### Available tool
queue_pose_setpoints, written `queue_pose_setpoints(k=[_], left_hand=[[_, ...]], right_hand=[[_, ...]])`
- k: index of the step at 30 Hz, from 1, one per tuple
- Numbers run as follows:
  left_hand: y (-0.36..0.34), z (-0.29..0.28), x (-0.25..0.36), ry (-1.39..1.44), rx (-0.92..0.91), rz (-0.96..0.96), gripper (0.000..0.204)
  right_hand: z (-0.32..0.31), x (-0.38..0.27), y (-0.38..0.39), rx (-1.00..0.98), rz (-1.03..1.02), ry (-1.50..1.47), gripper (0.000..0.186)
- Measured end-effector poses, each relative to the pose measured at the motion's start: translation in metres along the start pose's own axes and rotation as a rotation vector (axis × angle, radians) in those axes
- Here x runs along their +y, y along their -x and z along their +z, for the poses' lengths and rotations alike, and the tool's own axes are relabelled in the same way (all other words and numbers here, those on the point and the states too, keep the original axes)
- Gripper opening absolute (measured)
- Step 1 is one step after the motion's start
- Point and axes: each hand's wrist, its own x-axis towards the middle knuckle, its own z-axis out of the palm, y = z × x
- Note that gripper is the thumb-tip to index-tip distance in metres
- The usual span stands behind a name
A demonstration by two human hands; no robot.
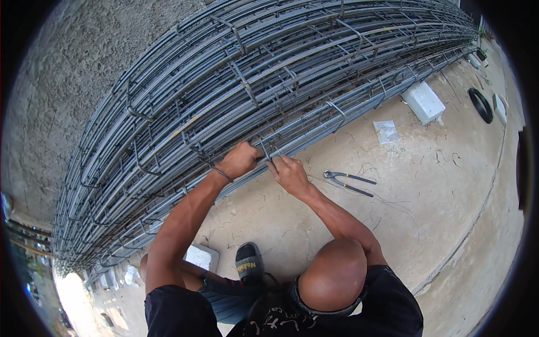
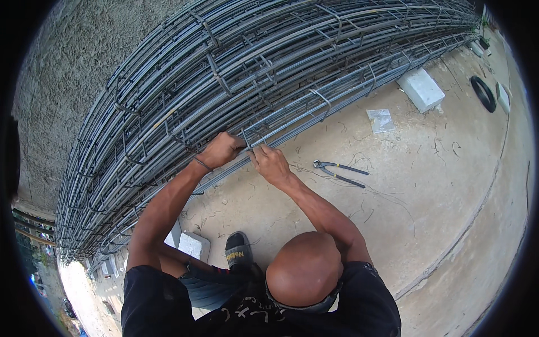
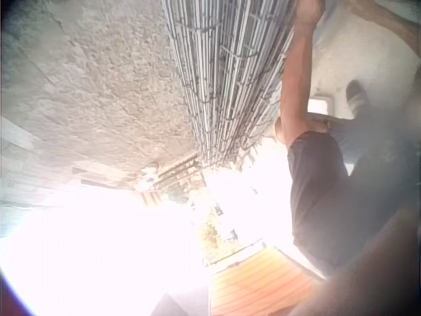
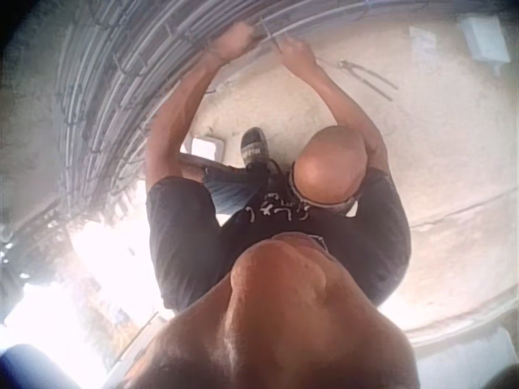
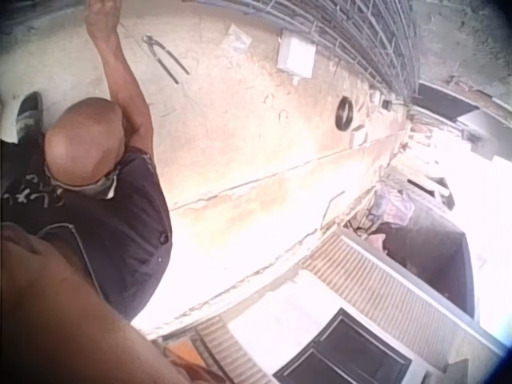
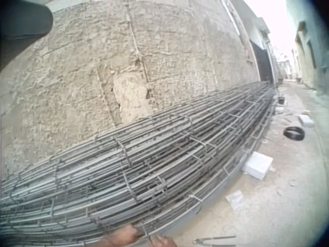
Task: The person ties pieces of steel rebar together using thin wire, wrapping the wire around the joints and twisting it tightly by hand and then with pliers.
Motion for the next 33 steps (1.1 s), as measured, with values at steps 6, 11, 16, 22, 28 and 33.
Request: queue_pose_setpoints(k=[6,11,16,22,28,33], left_hand=[[-0.020,-0.030,0.024,-0.205,-0.083,-0.082,0.015],[-0.042,-0.036,0.026,-0.015,-0.176,-0.439,0.017],[-0.018,-0.013,0.057,0.058,0.172,-0.617,0.011],[0.006,0.028,0.087,0.170,0.483,-0.484,0.007],[0.023,0.024,0.084,0.305,0.465,-0.481,0.010],[0.024,0.024,0.079,0.448,0.388,-0.631,0.012]], right_hand=[[-0.016,-0.014,-0.008,-0.084,0.261,-0.093,0.016],[-0.022,-0.032,-0.010,-0.149,0.463,-0.244,0.016],[-0.025,-0.037,-0.011,-0.071,0.680,-0.549,0.016],[-0.041,-0.026,-0.010,-0.158,1.040,-1.056,0.022],[-0.043,-0.030,-0.015,-0.207,0.872,-0.905,0.020],[-0.041,-0.018,-0.011,-0.192,0.826,-0.966,0.014]])
